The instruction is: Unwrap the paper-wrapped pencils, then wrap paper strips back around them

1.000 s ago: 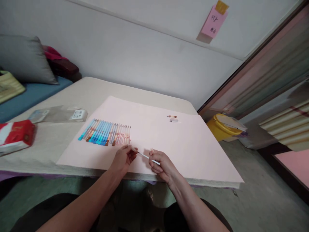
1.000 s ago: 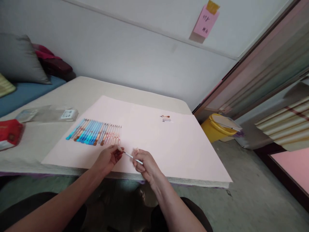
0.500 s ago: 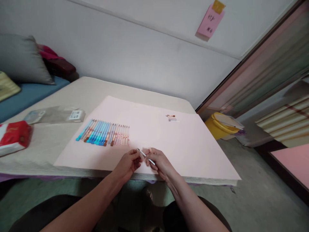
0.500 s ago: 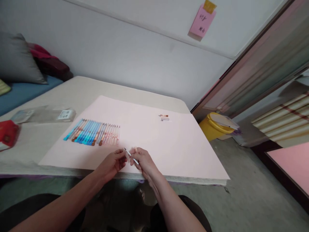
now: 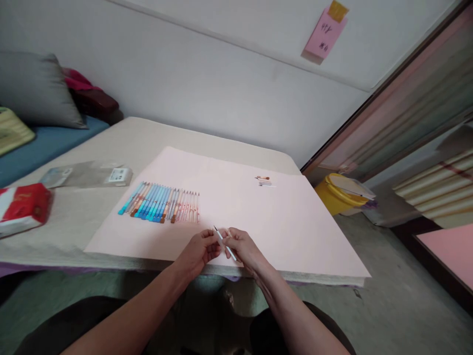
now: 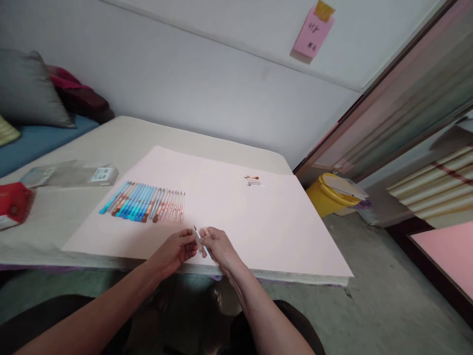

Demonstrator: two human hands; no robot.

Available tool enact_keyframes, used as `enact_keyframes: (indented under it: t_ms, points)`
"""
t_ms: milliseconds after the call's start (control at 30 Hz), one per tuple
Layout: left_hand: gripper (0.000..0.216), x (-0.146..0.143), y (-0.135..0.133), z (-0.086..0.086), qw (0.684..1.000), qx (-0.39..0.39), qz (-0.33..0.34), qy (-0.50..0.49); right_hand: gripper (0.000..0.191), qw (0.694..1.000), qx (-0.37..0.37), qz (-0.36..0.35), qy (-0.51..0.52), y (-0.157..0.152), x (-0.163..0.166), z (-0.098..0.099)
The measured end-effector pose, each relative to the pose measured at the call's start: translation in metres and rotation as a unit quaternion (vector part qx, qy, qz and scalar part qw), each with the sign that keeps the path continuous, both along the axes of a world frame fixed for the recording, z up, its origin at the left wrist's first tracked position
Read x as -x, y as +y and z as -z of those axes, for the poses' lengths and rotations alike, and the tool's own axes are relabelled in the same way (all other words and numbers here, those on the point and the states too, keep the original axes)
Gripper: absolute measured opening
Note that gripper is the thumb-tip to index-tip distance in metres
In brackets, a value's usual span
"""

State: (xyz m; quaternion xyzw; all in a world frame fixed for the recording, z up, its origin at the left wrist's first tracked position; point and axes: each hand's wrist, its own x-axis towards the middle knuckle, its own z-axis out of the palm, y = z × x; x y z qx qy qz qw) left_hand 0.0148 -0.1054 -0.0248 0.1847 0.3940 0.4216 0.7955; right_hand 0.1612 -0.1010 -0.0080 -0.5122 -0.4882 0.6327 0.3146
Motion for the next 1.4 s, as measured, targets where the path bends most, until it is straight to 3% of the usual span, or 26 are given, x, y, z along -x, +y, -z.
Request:
enact_keyframes:
  t_ms: [633,900,1267,1400]
  points:
    - [0.017,-0.002,-0.004,0.005,0.998,-0.015,0.028,0.045,0.014,0.999,-0.023,-0.013,-0.041,0.003,0.0,0.005]
    - [0.017,-0.001,-0.002,0.006,0.997,-0.024,0.01,0.07,0.013,0.991,-0.105,-0.068,-0.055,0.001,-0.004,0.008]
    - [0.016,-0.001,0.0,0.001,0.994,0.018,0.008,0.105,0.007,0.992,-0.058,-0.108,-0.043,0.003,-0.007,0.007]
    - [0.017,-0.001,0.001,0.002,0.993,0.008,-0.013,0.118,0.02,0.988,-0.084,-0.109,-0.074,0.005,-0.007,0.008]
